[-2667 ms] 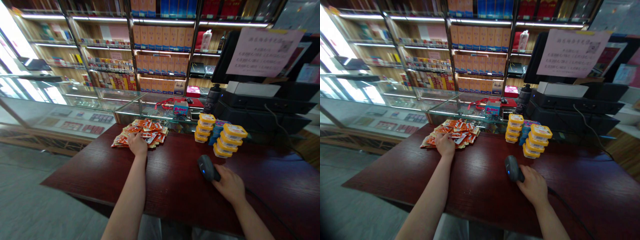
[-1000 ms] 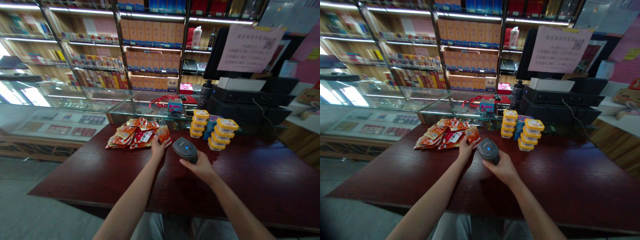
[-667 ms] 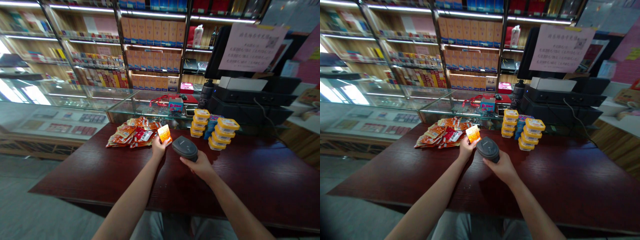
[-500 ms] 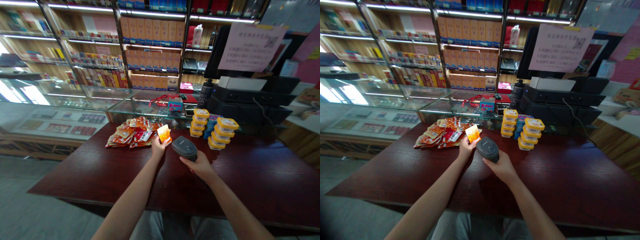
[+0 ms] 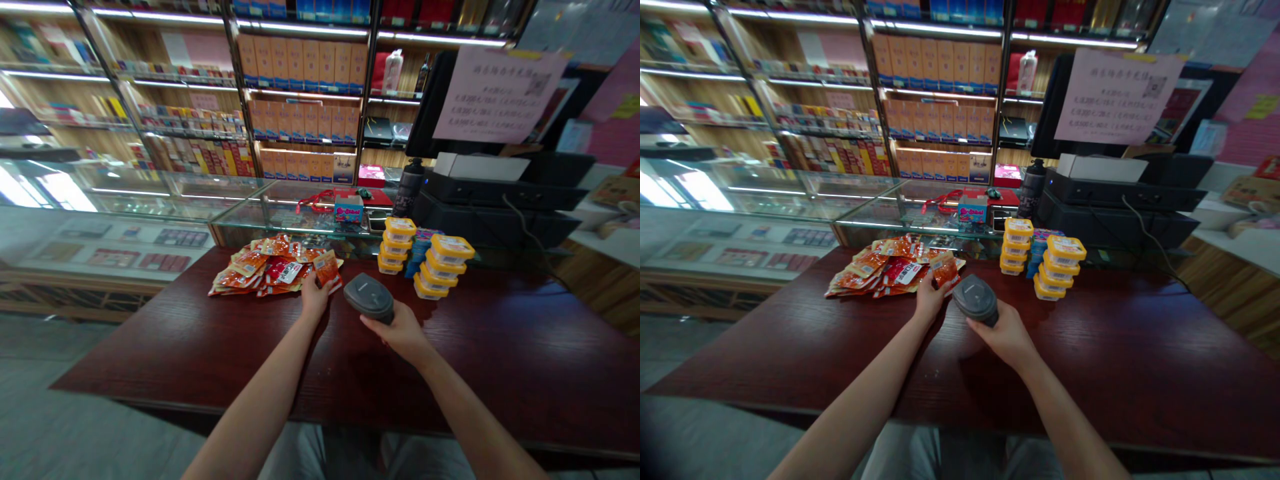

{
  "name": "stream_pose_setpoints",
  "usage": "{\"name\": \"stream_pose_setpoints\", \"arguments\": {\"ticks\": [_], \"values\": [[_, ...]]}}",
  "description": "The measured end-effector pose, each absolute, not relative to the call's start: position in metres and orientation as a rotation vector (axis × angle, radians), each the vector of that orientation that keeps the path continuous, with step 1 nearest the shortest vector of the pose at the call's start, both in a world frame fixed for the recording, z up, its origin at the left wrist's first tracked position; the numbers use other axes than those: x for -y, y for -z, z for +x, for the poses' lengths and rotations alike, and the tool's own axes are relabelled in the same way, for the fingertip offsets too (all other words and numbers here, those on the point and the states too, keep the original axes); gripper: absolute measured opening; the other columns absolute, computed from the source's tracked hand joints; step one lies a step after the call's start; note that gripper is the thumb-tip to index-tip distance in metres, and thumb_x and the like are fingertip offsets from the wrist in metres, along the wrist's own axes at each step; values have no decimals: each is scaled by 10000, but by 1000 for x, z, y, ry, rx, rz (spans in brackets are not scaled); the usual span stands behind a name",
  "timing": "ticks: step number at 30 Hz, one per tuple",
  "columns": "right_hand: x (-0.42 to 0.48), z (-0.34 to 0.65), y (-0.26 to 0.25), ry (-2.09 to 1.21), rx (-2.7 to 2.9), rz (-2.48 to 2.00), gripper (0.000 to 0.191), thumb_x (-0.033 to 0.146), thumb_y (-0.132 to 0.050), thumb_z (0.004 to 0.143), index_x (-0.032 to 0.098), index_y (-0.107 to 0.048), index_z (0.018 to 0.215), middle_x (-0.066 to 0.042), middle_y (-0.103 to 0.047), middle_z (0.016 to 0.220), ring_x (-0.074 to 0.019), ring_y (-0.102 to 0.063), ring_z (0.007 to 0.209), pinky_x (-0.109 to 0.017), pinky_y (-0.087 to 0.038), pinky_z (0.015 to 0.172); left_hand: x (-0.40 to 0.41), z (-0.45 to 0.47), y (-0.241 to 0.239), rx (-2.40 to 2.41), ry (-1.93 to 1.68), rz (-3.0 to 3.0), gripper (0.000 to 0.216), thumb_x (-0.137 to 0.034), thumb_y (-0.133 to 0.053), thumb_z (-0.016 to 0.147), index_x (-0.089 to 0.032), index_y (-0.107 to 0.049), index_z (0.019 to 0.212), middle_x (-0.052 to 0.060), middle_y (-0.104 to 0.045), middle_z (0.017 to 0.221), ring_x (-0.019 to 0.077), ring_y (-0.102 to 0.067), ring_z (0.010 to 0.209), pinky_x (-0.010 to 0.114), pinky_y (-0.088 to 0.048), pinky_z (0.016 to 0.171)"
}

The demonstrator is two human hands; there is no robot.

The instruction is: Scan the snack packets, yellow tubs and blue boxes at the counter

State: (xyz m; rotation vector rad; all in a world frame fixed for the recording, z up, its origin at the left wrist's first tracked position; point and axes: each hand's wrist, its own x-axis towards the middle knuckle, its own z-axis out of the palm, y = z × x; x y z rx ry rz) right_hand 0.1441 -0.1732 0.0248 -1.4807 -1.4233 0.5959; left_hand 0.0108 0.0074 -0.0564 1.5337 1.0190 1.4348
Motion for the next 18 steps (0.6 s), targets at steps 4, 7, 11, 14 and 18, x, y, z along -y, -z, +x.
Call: {"name": "stream_pose_setpoints", "arguments": {"ticks": [4,7,11,14,18], "values": [[181,162,-26,-296,1533,-1913,328,376,-628,767,198,-642,1041,-84,-718,949,-259,-663,867,-307,-456,677,-7,14,59,-944,-1359,1380,337,-216,-715,622,-162,-537,903,21,-639,781,163,-627,698,319,-501,698],[186,177,-21,-76,1584,-2235,255,344,-608,783,215,-623,1002,-75,-716,877,-265,-669,793,-290,-386,601,-6,16,60,-1001,-1339,1406,390,-215,-753,588,-168,-514,893,-17,-587,712,136,-595,626,271,-480,619],[190,189,-7,95,1635,-2318,185,299,-581,803,213,-612,963,-58,-708,829,-230,-668,759,-273,-348,589,0,17,54,-989,-1214,1751,217,-234,-727,661,-169,-585,810,11,-603,735,149,-589,674,288,-479,661],[194,194,5,225,1689,-2307,225,247,-572,792,198,-602,1010,-61,-702,875,-213,-659,766,-268,-358,609,6,16,48,-945,-1134,2071,186,-249,-746,667,-169,-646,802,42,-611,826,177,-589,785,326,-484,754],[199,198,18,262,1750,-2269,285,189,-577,761,192,-596,1046,-52,-698,930,-193,-648,781,-261,-373,647,12,15,42,-913,-1053,2305,404,-251,-838,556,-184,-688,926,66,-575,1015,215,-564,964,355,-470,872]]}}
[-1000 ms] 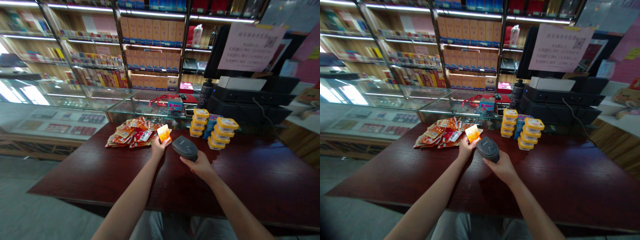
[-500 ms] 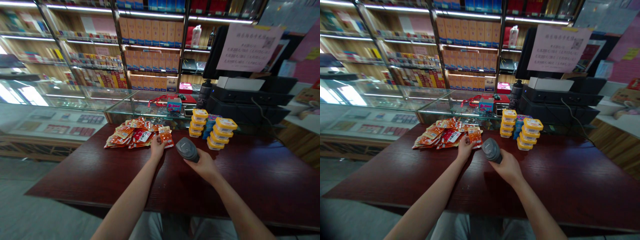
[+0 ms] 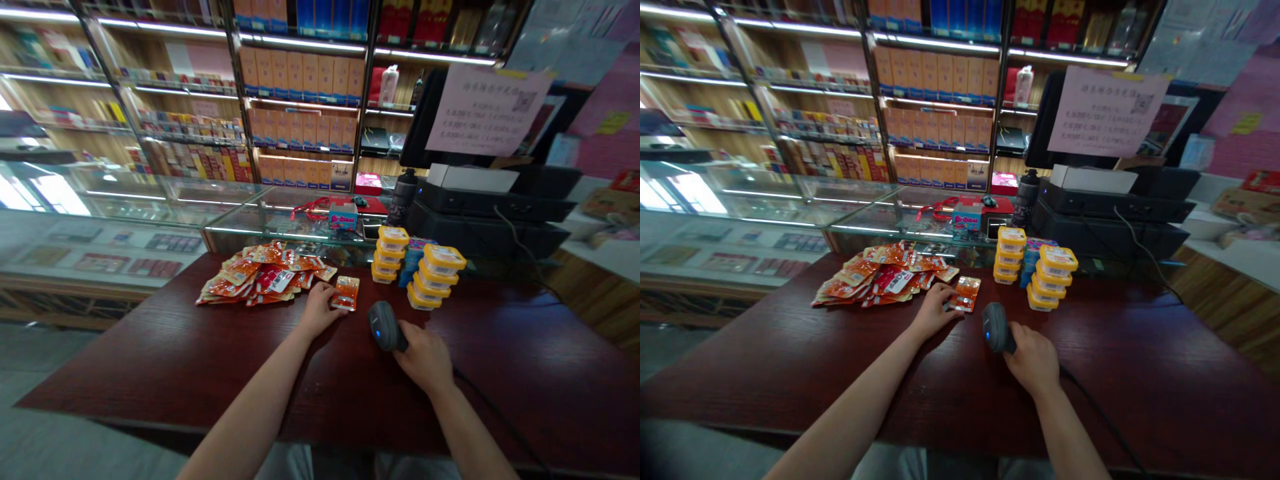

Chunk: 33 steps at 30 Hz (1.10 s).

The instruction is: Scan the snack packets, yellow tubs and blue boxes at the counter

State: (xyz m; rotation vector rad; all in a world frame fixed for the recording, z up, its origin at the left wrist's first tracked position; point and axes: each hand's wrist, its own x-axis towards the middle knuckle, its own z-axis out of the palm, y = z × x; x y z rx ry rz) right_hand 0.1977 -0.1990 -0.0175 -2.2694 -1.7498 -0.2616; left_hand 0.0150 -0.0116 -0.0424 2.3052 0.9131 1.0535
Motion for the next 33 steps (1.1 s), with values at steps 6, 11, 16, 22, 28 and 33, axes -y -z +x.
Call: {"name": "stream_pose_setpoints", "arguments": {"ticks": [6,11,16,22,28,33], "values": [[203,201,18,176,1755,-2211,299,173,-561,749,203,-606,1042,-46,-698,973,-188,-637,817,-260,-389,683,14,18,43,-966,-882,2514,187,-249,-708,743,-200,-710,924,68,-594,972,203,-561,933,341,-448,867],[202,204,15,115,1733,-2238,296,187,-575,751,207,-615,1044,-48,-697,998,-183,-638,827,-259,-405,709,13,37,39,-1048,-768,2546,160,-159,-634,776,-184,-700,919,75,-600,970,201,-566,939,327,-448,872],[204,205,15,110,1761,-2179,271,204,-544,785,205,-624,1044,-45,-697,984,-185,-642,844,-260,-414,728,6,58,29,-936,-706,2619,220,-141,-584,784,-181,-679,979,72,-603,1005,181,-575,946,294,-465,864],[202,209,21,85,1773,-2160,297,206,-551,769,201,-625,1056,-51,-696,983,-196,-640,900,-263,-419,762,-22,58,18,-1198,-746,2949,252,-179,-501,842,-200,-673,1025,108,-602,1189,272,-461,1208,466,-341,1051],[204,208,19,90,1790,-2155,292,195,-531,776,194,-621,1055,-56,-692,970,-196,-639,897,-265,-413,765,-48,43,17,-1307,-458,3104,338,-161,-431,876,-264,-662,1101,66,-496,1392,352,-283,1368,688,-58,1076],[205,207,16,84,1796,-2145,250,203,-521,803,208,-620,1033,-33,-694,916,-179,-641,830,-255,-405,725,-53,19,16,-1377,-359,3082,366,-180,-372,908,-231,-631,1162,135,-549,1313,368,-374,1295,732,-137,1016]]}}
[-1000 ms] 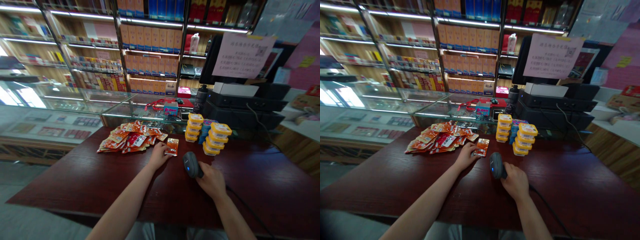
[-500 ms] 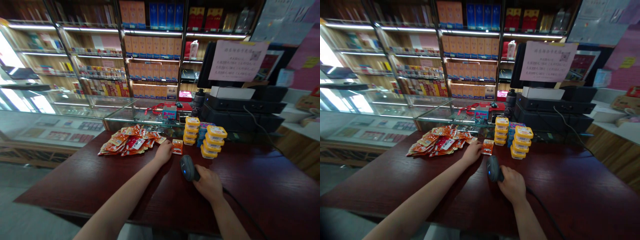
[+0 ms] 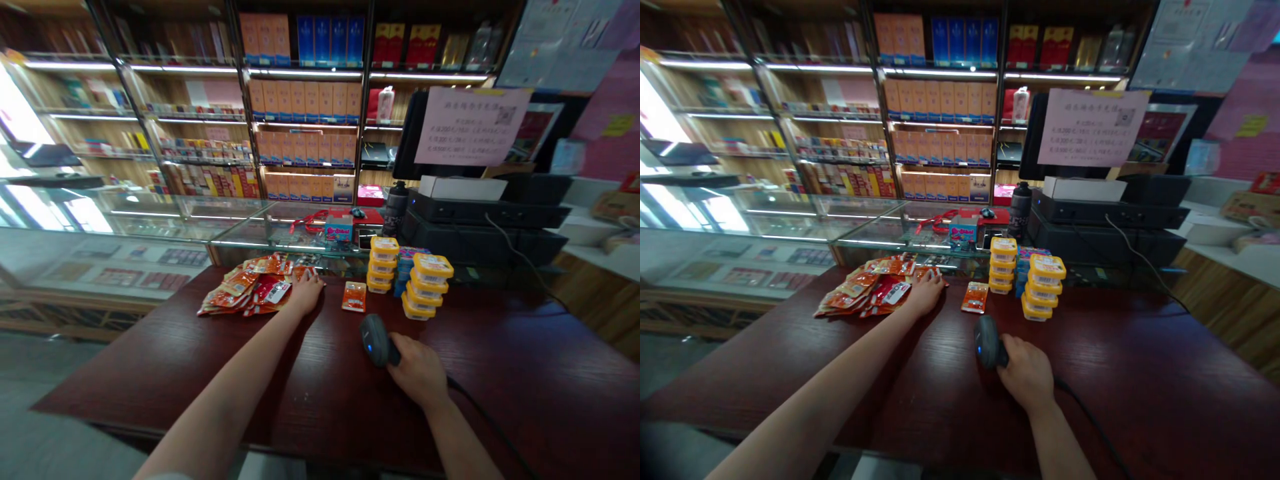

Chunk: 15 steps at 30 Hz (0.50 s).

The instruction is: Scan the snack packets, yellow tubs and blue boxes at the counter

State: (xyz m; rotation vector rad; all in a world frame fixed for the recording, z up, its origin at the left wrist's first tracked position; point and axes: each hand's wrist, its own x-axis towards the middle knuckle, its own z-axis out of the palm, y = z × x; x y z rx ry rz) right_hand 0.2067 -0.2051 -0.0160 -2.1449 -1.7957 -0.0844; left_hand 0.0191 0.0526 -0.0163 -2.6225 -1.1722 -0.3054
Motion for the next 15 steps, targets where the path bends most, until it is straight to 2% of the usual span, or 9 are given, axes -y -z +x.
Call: {"name": "stream_pose_setpoints", "arguments": {"ticks": [6,11,15], "values": [[201,210,24,76,1795,-2204,290,209,-541,784,218,-621,1063,-40,-698,977,-184,-638,853,-263,-413,732,-53,-6,10,1131,266,-2631,351,-154,-373,906,-228,-614,1150,129,-585,1259,340,-400,1268,696,-211,1008],[201,211,26,108,1802,-2195,287,217,-547,786,217,-625,1062,-38,-699,953,-180,-639,846,-262,-418,729,-52,-17,8,1167,309,-2630,317,-180,-397,903,-237,-634,1105,114,-599,1250,324,-426,1256,664,-211,1030],[202,209,23,93,1802,-2207,273,229,-533,801,217,-628,1057,-40,-699,957,-186,-642,845,-265,-415,717,-48,-21,6,1193,431,-2604,265,-148,-444,850,-181,-665,994,140,-668,1083,309,-489,1195,573,-248,1058]]}}
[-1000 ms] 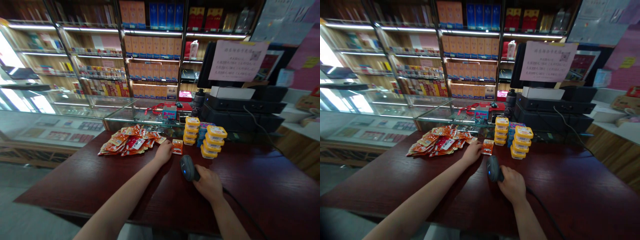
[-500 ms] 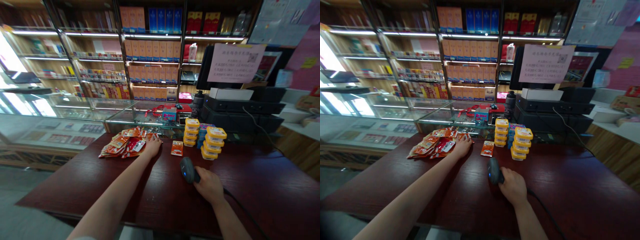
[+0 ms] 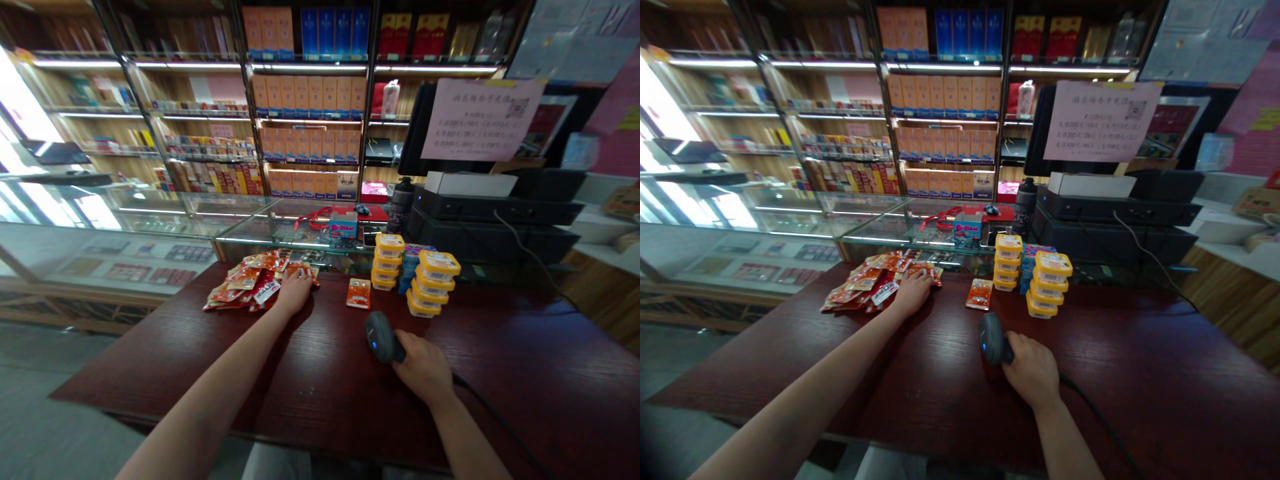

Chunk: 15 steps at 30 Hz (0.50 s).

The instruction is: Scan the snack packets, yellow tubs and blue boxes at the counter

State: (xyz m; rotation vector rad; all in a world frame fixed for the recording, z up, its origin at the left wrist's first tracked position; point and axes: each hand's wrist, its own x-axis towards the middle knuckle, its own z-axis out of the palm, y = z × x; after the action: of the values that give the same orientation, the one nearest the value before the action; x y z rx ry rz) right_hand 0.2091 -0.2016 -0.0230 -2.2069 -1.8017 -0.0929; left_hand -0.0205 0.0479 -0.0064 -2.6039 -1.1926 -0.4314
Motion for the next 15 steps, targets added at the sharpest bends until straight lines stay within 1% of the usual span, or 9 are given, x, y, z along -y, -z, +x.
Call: {"name": "stream_pose_setpoints", "arguments": {"ticks": [3,5,9,11,15], "values": [[202,209,21,68,1802,-2217,278,224,-535,797,215,-627,1059,-41,-699,975,-185,-640,852,-260,-412,720,-45,-21,2,1256,502,-2612,216,-135,-466,817,-151,-665,899,153,-681,978,306,-540,1129,502,-309,1033],[202,208,20,66,1803,-2212,276,221,-536,796,211,-629,1056,-44,-699,977,-184,-640,857,-259,-413,721,-44,-21,-1,1312,586,-2610,203,-152,-453,832,-154,-652,872,142,-677,944,285,-574,1062,457,-342,1010],[202,207,19,64,1796,-2203,274,212,-518,803,211,-630,1052,-40,-699,967,-189,-646,853,-267,-415,717,-44,-23,-5,1384,875,-2538,218,-210,-396,894,-174,-611,908,110,-654,999,235,-584,1005,368,-404,941],[202,206,18,59,1801,-2210,266,206,-514,804,213,-631,1043,-34,-700,958,-184,-646,850,-263,-412,713,-44,-25,-3,1411,961,-2503,214,-240,-385,910,-182,-590,898,101,-649,973,230,-585,987,349,-426,892],[203,206,17,85,1808,-2235,247,209,-514,814,214,-632,1031,-34,-701,957,-171,-644,831,-251,-404,702,-44,-28,3,1582,1119,-2480,177,-279,-392,912,-194,-547,894,79,-643,844,229,-625,854,348,-459,795]]}}
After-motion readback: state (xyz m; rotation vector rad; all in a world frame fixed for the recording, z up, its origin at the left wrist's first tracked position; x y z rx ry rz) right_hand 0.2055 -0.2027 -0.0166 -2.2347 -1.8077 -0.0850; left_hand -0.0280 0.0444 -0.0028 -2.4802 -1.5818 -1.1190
